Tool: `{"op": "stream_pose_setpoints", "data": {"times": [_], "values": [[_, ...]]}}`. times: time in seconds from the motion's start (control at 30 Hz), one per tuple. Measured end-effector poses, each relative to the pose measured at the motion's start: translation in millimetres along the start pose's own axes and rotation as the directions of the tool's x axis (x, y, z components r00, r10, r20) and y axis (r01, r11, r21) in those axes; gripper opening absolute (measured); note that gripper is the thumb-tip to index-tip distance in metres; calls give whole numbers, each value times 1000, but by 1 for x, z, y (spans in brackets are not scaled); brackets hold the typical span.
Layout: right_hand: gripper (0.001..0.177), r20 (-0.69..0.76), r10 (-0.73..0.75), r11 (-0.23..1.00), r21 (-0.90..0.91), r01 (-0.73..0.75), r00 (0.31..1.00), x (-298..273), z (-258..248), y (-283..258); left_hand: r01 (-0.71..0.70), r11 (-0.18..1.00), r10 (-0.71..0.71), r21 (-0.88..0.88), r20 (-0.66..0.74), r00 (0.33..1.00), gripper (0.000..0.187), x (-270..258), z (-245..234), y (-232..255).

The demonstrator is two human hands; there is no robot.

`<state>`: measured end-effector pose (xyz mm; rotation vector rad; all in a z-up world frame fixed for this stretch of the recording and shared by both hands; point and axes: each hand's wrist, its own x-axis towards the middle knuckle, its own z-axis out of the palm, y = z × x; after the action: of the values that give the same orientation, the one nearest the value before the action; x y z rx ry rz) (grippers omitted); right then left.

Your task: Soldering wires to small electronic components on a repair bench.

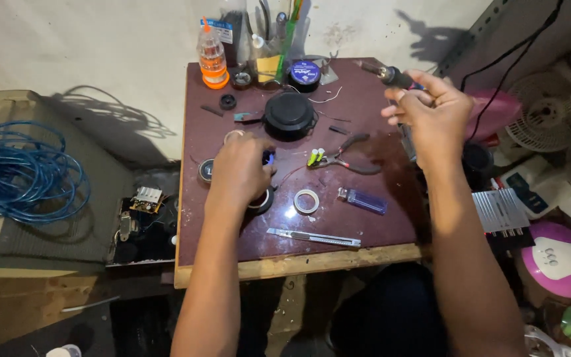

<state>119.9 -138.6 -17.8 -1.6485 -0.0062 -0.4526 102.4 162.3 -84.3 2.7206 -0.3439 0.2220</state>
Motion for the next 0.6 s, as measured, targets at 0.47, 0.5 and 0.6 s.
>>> {"op": "stream_pose_setpoints", "data": {"times": [0.47,0.5,0.6], "values": [[19,-70,162,962,232,-141,984,11,-5,31,31,875,-53,-482,-32,998,24,-8,-56,17],[19,-47,146,967,218,-132,988,13,-4,36,28,828,-59,-560,-38,998,28,-8,-59,17],[20,1,122,971,208,-120,992,20,-1,53,23,817,-46,-576,-26,999,26,-7,-61,20]]}}
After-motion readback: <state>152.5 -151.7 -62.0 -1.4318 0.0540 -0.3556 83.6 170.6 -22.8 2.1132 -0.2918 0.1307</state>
